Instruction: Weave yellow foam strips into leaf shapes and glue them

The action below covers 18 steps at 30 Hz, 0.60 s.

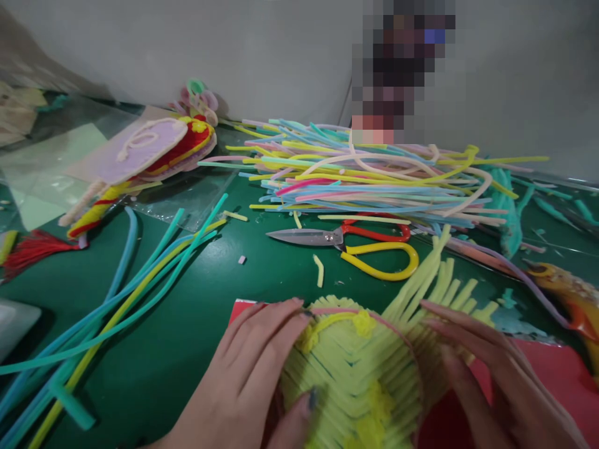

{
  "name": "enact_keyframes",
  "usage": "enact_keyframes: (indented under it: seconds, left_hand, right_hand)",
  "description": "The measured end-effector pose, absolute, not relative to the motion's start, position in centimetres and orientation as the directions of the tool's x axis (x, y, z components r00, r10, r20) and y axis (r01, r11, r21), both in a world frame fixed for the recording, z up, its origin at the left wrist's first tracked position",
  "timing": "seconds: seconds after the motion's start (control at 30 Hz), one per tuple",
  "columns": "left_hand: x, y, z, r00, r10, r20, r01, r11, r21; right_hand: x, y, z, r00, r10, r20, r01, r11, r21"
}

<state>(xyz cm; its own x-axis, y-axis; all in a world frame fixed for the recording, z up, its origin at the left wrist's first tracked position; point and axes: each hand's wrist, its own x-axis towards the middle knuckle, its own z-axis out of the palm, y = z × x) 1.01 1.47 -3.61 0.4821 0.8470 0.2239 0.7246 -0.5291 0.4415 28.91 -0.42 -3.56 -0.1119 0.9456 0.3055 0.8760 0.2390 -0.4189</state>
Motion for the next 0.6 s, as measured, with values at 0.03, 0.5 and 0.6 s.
enact_keyframes:
  seconds: [0.03, 0.5, 0.6]
  left_hand:
    - [1.0, 1.4, -3.6, 0.446, 0.872, 0.202, 0.741, -0.486, 0.463]
    - [1.4, 1.6, -3.7, 0.403, 0.909, 0.109, 0.741, -0.394, 0.544]
    - [1.5, 1.8, -3.7, 0.402, 0.911, 0.098, 0.733, -0.384, 0.561]
  right_hand:
    - [28.9, -0.3, -3.7, -0.141, 0.943, 0.303, 0.877, 0.261, -0.403]
    - [28.5, 2.0, -2.9, -0.509, 0.841, 0.183, 0.801, 0.541, -0.259]
    - [29.2, 4.0, -2.9, -0.6, 0.782, 0.168, 0.75, 0.623, -0.222]
